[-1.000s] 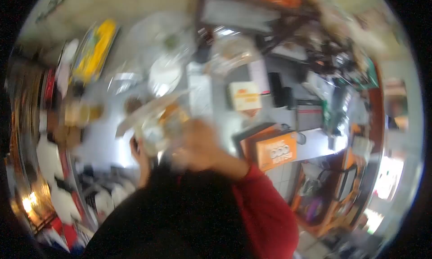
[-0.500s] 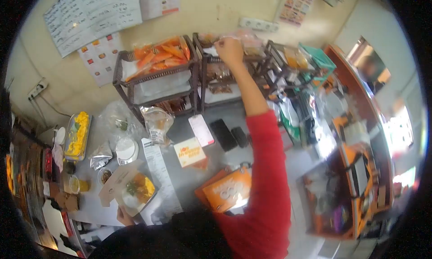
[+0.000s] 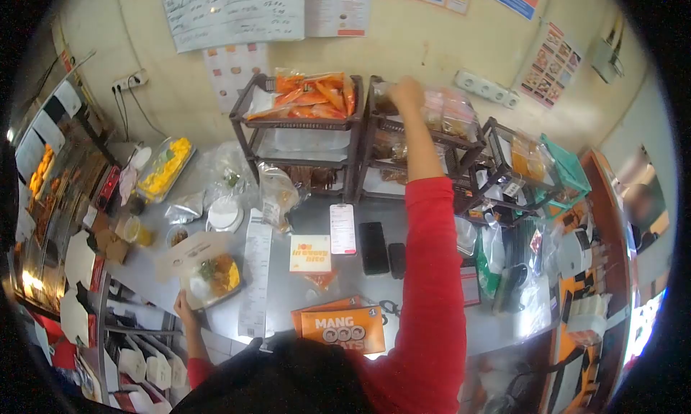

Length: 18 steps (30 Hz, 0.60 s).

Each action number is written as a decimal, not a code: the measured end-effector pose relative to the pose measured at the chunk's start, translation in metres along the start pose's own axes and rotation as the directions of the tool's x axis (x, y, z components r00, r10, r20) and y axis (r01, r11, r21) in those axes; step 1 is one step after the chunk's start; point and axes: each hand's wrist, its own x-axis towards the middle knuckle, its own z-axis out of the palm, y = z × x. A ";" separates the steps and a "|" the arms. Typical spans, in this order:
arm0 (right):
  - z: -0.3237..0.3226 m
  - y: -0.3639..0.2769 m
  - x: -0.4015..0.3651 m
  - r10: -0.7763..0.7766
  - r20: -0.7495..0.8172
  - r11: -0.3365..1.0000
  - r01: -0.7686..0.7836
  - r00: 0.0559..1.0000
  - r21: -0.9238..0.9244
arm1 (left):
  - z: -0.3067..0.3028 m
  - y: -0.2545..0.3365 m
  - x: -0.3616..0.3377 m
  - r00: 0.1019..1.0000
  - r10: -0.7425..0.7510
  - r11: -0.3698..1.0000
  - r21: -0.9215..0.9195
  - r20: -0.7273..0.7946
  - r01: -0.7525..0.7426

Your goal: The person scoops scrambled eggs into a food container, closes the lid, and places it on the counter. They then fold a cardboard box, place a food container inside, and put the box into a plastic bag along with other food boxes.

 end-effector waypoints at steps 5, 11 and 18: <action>-0.015 -0.005 -0.007 -0.032 -0.228 0.999 0.036 0.973 0.015 | -0.003 0.002 0.001 0.999 -0.050 0.999 -0.004 -0.011 0.050; -0.012 0.009 0.003 -0.003 -0.235 1.000 0.001 0.972 -0.013 | -0.007 -0.003 0.006 0.992 -0.129 0.991 0.042 0.016 0.128; 0.004 0.047 0.025 0.363 0.161 0.714 -0.385 0.918 0.584 | -0.004 0.020 0.005 0.982 -0.150 0.988 -0.013 0.112 0.153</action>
